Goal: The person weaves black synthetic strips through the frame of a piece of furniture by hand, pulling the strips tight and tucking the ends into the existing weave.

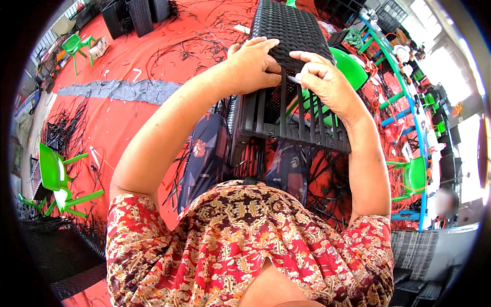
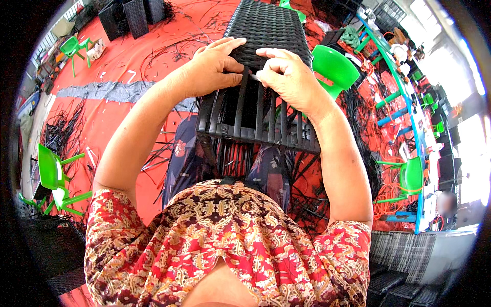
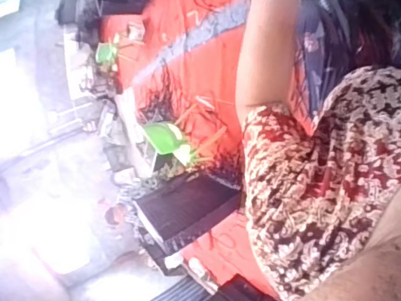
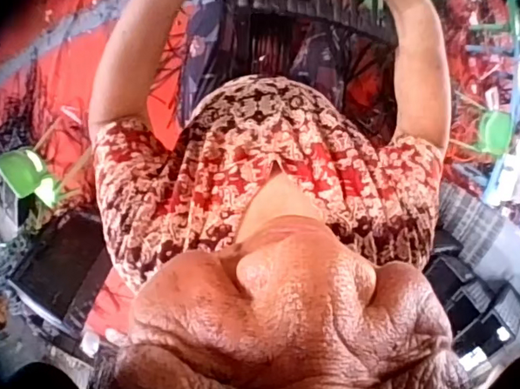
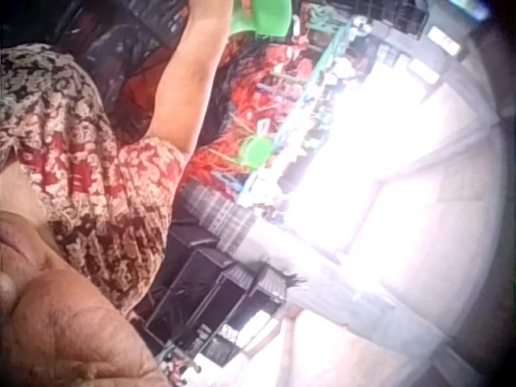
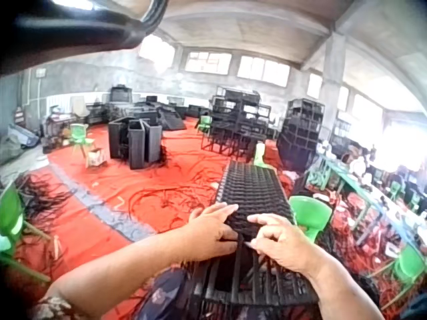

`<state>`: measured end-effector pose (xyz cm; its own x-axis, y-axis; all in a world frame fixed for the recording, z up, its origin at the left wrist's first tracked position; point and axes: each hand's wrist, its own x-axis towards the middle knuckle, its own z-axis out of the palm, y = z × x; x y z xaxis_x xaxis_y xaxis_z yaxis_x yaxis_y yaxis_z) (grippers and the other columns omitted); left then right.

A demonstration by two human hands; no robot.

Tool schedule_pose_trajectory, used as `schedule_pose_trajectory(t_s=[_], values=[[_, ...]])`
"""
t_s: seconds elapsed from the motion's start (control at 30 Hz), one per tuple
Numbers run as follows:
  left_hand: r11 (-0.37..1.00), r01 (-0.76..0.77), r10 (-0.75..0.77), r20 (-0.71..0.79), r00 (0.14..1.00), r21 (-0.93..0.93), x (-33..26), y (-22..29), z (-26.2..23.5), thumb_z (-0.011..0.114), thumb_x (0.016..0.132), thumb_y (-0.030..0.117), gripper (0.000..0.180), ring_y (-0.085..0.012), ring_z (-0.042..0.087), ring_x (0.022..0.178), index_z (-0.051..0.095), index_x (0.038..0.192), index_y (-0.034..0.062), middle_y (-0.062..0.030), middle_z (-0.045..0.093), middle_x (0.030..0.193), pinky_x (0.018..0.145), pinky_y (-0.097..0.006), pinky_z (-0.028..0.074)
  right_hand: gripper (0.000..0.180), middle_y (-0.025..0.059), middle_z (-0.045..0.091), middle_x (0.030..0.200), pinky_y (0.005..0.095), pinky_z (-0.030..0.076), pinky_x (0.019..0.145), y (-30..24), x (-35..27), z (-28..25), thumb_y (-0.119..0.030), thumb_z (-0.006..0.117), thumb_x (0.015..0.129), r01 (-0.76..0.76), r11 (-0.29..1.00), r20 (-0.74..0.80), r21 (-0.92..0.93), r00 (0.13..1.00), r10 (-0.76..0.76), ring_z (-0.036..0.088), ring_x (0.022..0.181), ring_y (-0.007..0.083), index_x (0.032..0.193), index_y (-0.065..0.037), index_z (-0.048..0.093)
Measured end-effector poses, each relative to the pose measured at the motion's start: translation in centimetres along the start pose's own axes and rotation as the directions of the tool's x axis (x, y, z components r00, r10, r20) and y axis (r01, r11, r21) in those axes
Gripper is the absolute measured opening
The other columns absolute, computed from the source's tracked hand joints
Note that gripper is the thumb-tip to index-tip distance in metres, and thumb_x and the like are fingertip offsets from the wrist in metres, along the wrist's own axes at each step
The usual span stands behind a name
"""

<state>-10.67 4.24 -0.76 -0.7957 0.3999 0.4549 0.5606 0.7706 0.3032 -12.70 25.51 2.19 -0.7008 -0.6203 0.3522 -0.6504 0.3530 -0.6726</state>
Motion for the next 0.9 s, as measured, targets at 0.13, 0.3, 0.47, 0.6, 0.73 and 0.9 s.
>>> schedule_pose_trajectory(t_s=[0.13,0.3,0.47,0.6,0.73,0.9], values=[[0.944,-0.05,0.034,-0.053,0.998,-0.326,0.3,-1.2,0.5,0.062,0.081,0.019,0.016,-0.0285,0.038,0.127,0.071,0.092,0.0109,-0.0158,0.045,0.136,0.105,-0.041,0.029,0.022,0.0184,0.056,0.119,0.0323,0.042,0.086,-0.6,-0.1,0.3,-0.017,0.067,0.081,-0.057,0.996,-0.026,-0.061,0.998,0.055,0.056,0.1,0.0218,0.07,0.0,0.057],[0.048,0.0,-0.318,-0.016,0.948,-0.999,-0.6,-1.7,1.7,0.062,0.079,0.008,0.015,-0.0188,0.053,0.107,0.069,0.088,-0.0024,-0.0116,0.052,0.129,0.098,-0.033,0.037,0.021,0.0152,0.051,0.128,0.038,0.033,0.102,-1.7,0.4,0.5,-0.023,0.066,0.081,-0.009,0.966,-0.162,-0.26,0.986,-0.034,0.046,0.119,0.0282,0.095,-0.007,0.065],[-0.152,-0.109,-0.41,-0.038,0.911,-0.982,-1.6,-2.3,2.0,0.062,0.082,0.007,0.011,-0.0168,0.053,0.107,0.067,0.087,-0.0016,-0.0115,0.055,0.124,0.096,-0.031,0.039,0.024,0.0135,0.052,0.127,0.0373,0.033,0.101,-2.7,2.4,1.0,-0.028,0.061,0.087,0.031,0.962,0.044,-0.271,0.999,-0.02,0.047,0.118,0.0266,0.099,-0.008,0.066],[0.011,-0.162,-0.385,-0.153,0.91,-0.987,-2.9,-2.3,2.3,0.063,0.083,0.008,0.009,-0.0155,0.052,0.109,0.068,0.086,0.001,-0.0102,0.054,0.125,0.096,-0.03,0.038,0.023,0.0149,0.052,0.124,0.0352,0.034,0.1,-2.4,3.6,2.1,-0.027,0.06,0.089,-0.076,0.996,0.074,-0.047,0.994,0.08,0.048,0.116,0.0246,0.093,-0.006,0.065],[0.041,-0.205,-0.376,-0.205,0.904,-0.978,-3.5,-0.8,2.4,0.064,0.083,0.011,0.009,-0.0141,0.051,0.11,0.068,0.086,0.0032,-0.0086,0.054,0.126,0.096,-0.029,0.038,0.021,0.0138,0.053,0.122,0.0336,0.035,0.097,-3.1,3.1,2.2,-0.025,0.061,0.089,-0.071,0.997,0.089,0.008,0.994,0.07,0.048,0.116,0.021,0.085,-0.004,0.064],[0.391,-0.244,-0.425,-0.409,0.808,-0.887,-4.8,0.2,2.0,0.063,0.085,0.013,0.01,-0.0179,0.045,0.119,0.068,0.09,0.006,-0.0086,0.05,0.13,0.1,-0.03,0.034,0.015,0.0138,0.051,0.125,0.0335,0.031,0.101,-4.4,3.3,2.3,-0.021,0.063,0.088,-0.167,0.942,0.153,0.29,0.98,0.126,0.042,0.122,0.0227,0.078,-0.009,0.065]])
